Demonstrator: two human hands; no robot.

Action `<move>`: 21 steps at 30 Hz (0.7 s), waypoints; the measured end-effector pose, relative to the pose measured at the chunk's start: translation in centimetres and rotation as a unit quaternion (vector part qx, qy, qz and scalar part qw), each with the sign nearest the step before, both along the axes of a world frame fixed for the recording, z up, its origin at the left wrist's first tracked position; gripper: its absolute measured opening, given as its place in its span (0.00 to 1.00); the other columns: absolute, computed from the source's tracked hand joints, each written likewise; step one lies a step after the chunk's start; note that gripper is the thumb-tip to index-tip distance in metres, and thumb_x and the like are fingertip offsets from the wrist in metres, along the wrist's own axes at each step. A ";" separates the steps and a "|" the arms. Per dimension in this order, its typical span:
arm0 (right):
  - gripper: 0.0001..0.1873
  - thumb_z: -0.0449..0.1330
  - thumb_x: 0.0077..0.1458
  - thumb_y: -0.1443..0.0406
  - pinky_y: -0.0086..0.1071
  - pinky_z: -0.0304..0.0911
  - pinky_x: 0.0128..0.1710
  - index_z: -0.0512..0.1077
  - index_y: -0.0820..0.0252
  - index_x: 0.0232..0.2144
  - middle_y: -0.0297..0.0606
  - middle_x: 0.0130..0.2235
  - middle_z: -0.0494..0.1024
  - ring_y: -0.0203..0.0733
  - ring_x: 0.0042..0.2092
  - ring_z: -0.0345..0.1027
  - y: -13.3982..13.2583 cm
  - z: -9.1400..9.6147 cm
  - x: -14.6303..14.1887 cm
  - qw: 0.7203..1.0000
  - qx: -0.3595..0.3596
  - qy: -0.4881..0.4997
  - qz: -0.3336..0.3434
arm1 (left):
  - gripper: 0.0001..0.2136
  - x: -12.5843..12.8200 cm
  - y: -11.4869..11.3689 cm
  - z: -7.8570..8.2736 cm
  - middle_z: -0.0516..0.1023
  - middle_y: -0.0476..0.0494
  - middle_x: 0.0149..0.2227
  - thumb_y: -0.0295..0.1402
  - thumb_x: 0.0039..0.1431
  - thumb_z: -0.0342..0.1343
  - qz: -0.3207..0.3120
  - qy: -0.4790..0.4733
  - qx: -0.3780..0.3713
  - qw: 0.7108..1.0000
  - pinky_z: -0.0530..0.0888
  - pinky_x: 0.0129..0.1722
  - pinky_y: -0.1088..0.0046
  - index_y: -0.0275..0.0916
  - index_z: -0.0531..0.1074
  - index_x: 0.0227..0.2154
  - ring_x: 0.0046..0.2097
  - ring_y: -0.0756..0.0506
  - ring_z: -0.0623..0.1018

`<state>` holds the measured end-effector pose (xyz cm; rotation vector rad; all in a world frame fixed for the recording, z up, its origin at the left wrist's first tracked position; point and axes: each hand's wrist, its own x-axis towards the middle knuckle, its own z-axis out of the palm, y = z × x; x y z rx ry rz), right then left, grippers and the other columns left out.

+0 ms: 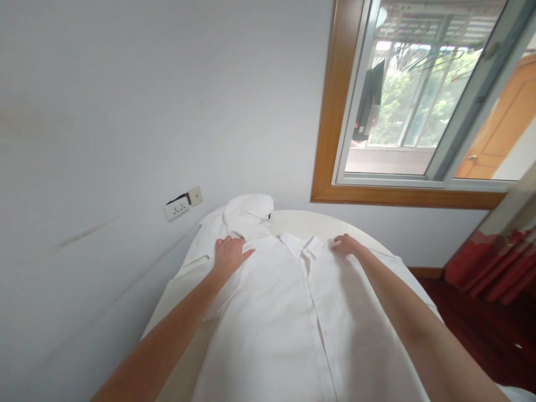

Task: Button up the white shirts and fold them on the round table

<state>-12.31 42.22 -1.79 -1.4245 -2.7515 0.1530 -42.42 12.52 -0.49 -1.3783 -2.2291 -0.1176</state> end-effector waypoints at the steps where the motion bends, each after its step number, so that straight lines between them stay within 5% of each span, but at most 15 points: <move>1: 0.20 0.62 0.46 0.57 0.30 0.63 0.36 0.74 0.59 0.42 0.46 0.44 0.74 0.44 0.40 0.72 0.1 0.2 -0.2 1.000 -0.002 -0.003 -0.001 | 0.23 0.0 0.0 0.1 0.77 0.37 0.33 0.53 0.58 0.42 -0.005 -0.002 -0.011 1.000 0.62 0.40 0.60 0.38 0.73 0.35 0.40 0.37 0.73; 6: 0.14 0.54 0.56 0.61 0.31 0.60 0.36 0.70 0.58 0.44 0.45 0.46 0.73 0.43 0.40 0.71 -0.9 1.5 -0.8 0.999 0.033 0.031 -0.008 | 0.18 -0.2 -0.2 2.0 0.76 0.41 0.33 0.44 0.64 0.39 -0.072 0.031 -0.049 0.996 0.62 0.35 0.67 0.39 0.71 0.36 0.37 0.42 0.75; 11: 0.12 0.47 0.61 0.63 0.30 0.58 0.36 0.64 0.60 0.44 0.44 0.40 0.74 0.42 0.39 0.70 -1.3 3.7 -2.0 0.977 0.121 0.172 -0.020 | 0.15 -2.0 0.5 6.6 0.76 0.40 0.34 0.40 0.64 0.40 -0.045 0.080 -0.022 0.996 0.62 0.37 0.65 0.39 0.69 0.37 0.38 0.41 0.75; 14: 0.11 0.46 0.61 0.66 0.30 0.58 0.35 0.63 0.62 0.44 0.42 0.35 0.74 0.40 0.34 0.69 -1.0 4.1 -3.4 0.964 0.107 0.241 -0.031 | 0.14 -3.0 1.4 8.4 0.75 0.39 0.35 0.39 0.64 0.41 -0.023 0.092 -0.003 0.995 0.61 0.40 0.62 0.38 0.69 0.38 0.39 0.40 0.74; 17: 0.12 0.45 0.59 0.69 0.32 0.60 0.38 0.63 0.65 0.44 0.46 0.37 0.74 0.42 0.37 0.69 -0.8 3.0 -4.9 0.960 0.075 0.269 -0.032 | 0.13 -2.7 2.3 8.6 0.75 0.37 0.36 0.36 0.63 0.42 0.001 0.089 0.006 0.996 0.61 0.43 0.57 0.37 0.69 0.39 0.41 0.38 0.73; 21: 0.17 0.51 0.54 0.71 0.34 0.61 0.45 0.64 0.66 0.47 0.49 0.45 0.71 0.43 0.45 0.68 -1.6 0.5 -5.6 0.967 0.030 0.252 0.029 | 0.16 0.5 2.2 6.9 0.71 0.31 0.48 0.26 0.61 0.39 0.004 0.077 0.061 0.995 0.61 0.48 0.52 0.35 0.66 0.49 0.51 0.36 0.69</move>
